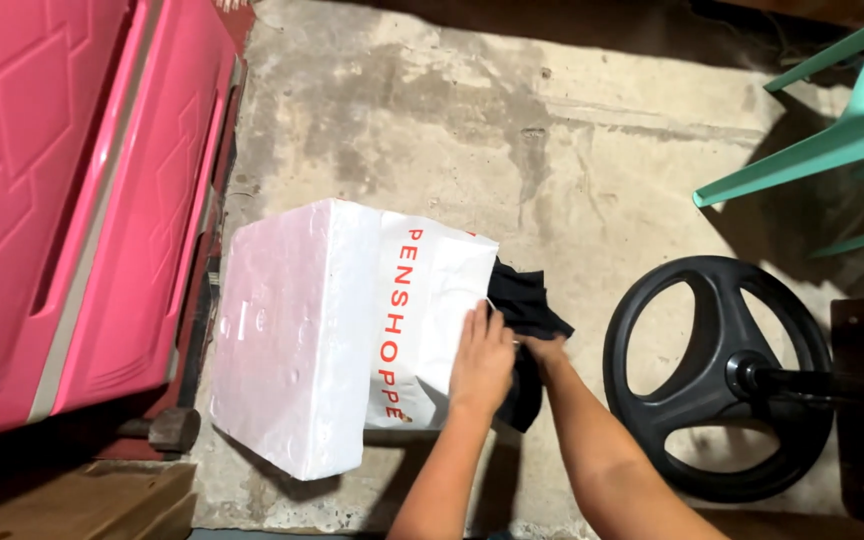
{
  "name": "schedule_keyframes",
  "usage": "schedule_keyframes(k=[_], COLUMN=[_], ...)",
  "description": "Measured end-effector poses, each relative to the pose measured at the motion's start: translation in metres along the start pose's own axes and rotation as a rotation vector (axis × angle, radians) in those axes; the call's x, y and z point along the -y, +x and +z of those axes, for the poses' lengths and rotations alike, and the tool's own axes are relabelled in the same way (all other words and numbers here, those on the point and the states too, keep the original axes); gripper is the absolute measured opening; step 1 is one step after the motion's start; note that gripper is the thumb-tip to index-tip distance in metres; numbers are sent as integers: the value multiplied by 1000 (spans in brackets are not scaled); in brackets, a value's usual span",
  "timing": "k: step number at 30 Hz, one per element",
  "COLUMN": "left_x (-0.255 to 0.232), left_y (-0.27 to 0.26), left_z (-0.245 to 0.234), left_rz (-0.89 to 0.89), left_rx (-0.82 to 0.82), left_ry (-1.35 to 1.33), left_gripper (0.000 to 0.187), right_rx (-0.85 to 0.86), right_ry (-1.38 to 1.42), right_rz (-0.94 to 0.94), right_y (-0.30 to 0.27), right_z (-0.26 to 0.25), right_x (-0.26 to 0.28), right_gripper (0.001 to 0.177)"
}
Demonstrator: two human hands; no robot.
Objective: Moving and organizing various personal items including a fan, clothes, and pillows around a bedroom.
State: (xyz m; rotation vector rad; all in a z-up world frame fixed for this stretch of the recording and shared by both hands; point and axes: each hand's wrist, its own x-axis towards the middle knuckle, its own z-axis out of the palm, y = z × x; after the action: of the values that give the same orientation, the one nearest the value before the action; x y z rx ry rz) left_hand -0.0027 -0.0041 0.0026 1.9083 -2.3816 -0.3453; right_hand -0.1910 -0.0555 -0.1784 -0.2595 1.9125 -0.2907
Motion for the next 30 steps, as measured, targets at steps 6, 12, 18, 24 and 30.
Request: schedule_keyframes(k=[6,12,18,24,30], left_x=[1,2,3,54,147], left_y=[0,12,33,25,-14], left_z=[-40,-74,-65,-82,-116], left_rz=[-172,-503,-540,-634,-616], left_rx=[-235,-183,-300,-132,-299], left_ry=[-734,-1002,-1243,-956,-487], left_gripper=[14,11,24,24,39], right_rx=[-424,-191,615,1087,1063], right_ry=[-651,-1109,-280,30,53], right_rz=[-484,-376,-273,-761,-619], right_y=[13,-6,-44,-9,-168], right_z=[-18,-9,31,133,212], right_x=[4,26,17,-10,17], right_gripper=[143,73,41,35,35])
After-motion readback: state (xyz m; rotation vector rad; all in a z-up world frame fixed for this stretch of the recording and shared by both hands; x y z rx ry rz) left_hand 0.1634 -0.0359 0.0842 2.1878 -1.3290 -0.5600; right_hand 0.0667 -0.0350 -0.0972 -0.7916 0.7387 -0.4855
